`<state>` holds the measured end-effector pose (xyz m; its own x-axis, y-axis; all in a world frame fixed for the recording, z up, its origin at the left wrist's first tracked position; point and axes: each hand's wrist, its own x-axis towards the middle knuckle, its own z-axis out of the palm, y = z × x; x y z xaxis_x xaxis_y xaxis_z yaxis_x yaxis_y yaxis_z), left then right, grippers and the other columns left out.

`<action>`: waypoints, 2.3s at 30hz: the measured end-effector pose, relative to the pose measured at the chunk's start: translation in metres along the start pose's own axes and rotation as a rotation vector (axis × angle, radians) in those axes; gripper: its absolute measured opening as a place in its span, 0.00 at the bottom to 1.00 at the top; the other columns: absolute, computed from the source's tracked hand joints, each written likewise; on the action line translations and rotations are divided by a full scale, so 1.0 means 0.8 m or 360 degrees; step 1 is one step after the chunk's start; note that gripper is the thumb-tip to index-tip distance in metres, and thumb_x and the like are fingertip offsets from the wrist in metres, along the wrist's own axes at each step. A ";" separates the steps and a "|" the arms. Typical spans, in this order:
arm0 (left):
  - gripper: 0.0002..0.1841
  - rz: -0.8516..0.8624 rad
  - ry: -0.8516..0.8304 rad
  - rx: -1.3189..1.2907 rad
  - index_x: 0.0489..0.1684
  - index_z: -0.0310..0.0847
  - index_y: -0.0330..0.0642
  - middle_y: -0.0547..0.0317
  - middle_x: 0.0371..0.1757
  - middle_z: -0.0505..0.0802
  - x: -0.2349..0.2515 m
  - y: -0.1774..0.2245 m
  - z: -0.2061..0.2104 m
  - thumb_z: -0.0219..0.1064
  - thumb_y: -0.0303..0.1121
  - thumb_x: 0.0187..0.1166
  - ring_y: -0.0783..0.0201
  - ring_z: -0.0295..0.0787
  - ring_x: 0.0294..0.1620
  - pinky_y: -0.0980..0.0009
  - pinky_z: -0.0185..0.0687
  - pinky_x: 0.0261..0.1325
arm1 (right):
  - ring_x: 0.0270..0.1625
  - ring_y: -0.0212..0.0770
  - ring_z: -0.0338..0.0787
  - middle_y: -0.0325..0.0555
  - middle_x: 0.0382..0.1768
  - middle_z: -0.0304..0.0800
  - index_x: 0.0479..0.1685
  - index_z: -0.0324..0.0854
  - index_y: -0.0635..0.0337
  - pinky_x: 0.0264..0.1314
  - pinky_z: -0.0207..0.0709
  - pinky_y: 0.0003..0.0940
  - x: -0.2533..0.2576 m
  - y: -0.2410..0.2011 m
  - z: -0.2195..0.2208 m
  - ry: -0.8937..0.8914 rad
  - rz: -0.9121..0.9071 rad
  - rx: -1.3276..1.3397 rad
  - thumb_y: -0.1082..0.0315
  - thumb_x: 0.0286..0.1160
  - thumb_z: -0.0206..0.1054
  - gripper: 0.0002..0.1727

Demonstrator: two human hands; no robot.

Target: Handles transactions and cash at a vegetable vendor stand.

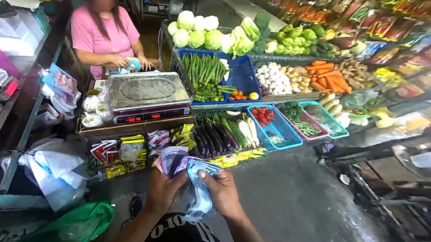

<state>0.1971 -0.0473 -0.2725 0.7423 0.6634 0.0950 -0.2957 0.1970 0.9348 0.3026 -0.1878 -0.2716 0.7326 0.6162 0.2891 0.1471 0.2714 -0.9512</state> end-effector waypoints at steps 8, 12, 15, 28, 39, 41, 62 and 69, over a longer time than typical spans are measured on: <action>0.13 -0.0001 0.0175 -0.0109 0.61 0.76 0.26 0.47 0.46 0.95 0.029 0.015 -0.011 0.61 0.22 0.83 0.56 0.96 0.47 0.59 0.95 0.55 | 0.47 0.37 0.95 0.46 0.46 0.96 0.54 0.89 0.59 0.56 0.91 0.39 0.011 -0.003 -0.007 0.0023 0.0054 0.0243 0.71 0.80 0.69 0.09; 0.16 0.0051 0.0108 -0.0048 0.60 0.78 0.27 0.47 0.49 0.95 0.027 0.012 -0.001 0.70 0.21 0.75 0.58 0.95 0.52 0.61 0.93 0.61 | 0.48 0.37 0.95 0.46 0.47 0.95 0.56 0.88 0.60 0.57 0.90 0.38 0.006 -0.011 -0.004 -0.0037 0.0068 0.0240 0.73 0.79 0.69 0.11; 0.17 0.0090 0.0073 0.0005 0.58 0.79 0.28 0.50 0.48 0.95 0.019 0.011 0.011 0.72 0.21 0.73 0.60 0.95 0.52 0.63 0.94 0.60 | 0.51 0.38 0.94 0.46 0.50 0.95 0.59 0.86 0.61 0.59 0.90 0.38 0.000 -0.014 -0.004 -0.0100 0.0073 0.0190 0.73 0.77 0.71 0.14; 0.19 0.0048 0.0093 -0.0096 0.63 0.74 0.28 0.54 0.49 0.95 0.005 0.008 0.024 0.69 0.31 0.81 0.64 0.94 0.52 0.65 0.92 0.61 | 0.48 0.36 0.95 0.44 0.46 0.96 0.53 0.90 0.58 0.56 0.91 0.37 -0.008 -0.011 -0.019 0.0120 0.0018 0.0184 0.71 0.79 0.70 0.09; 0.18 0.0224 0.0103 0.0226 0.54 0.81 0.30 0.58 0.45 0.97 0.006 0.010 0.033 0.77 0.21 0.66 0.68 0.96 0.48 0.70 0.94 0.57 | 0.49 0.38 0.95 0.48 0.48 0.96 0.52 0.91 0.64 0.57 0.91 0.37 -0.014 -0.012 -0.010 -0.0011 0.0077 0.0010 0.74 0.77 0.71 0.09; 0.20 0.0151 0.0052 0.0161 0.56 0.80 0.30 0.56 0.46 0.96 0.006 0.011 0.032 0.79 0.25 0.67 0.66 0.96 0.50 0.68 0.94 0.58 | 0.52 0.38 0.93 0.47 0.50 0.94 0.52 0.91 0.62 0.60 0.89 0.37 -0.013 -0.007 -0.014 0.0038 0.0016 0.0021 0.73 0.77 0.70 0.09; 0.19 0.0033 -0.0188 0.0228 0.58 0.82 0.34 0.59 0.50 0.97 -0.010 0.008 0.025 0.77 0.25 0.70 0.68 0.95 0.53 0.68 0.93 0.62 | 0.48 0.35 0.95 0.44 0.46 0.97 0.50 0.92 0.59 0.56 0.91 0.36 -0.017 -0.019 -0.018 0.0040 0.0051 0.0079 0.72 0.77 0.71 0.08; 0.13 -0.0060 -0.0037 -0.0117 0.61 0.77 0.28 0.48 0.47 0.95 -0.009 0.003 0.020 0.62 0.27 0.84 0.57 0.95 0.48 0.59 0.94 0.56 | 0.46 0.39 0.95 0.49 0.47 0.96 0.57 0.87 0.62 0.55 0.92 0.40 -0.015 -0.020 -0.019 0.0076 0.0111 0.0385 0.73 0.76 0.72 0.12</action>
<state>0.2004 -0.0628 -0.2654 0.7672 0.6378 0.0688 -0.3099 0.2746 0.9102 0.3016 -0.2105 -0.2615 0.7667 0.6058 0.2126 -0.0641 0.4018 -0.9135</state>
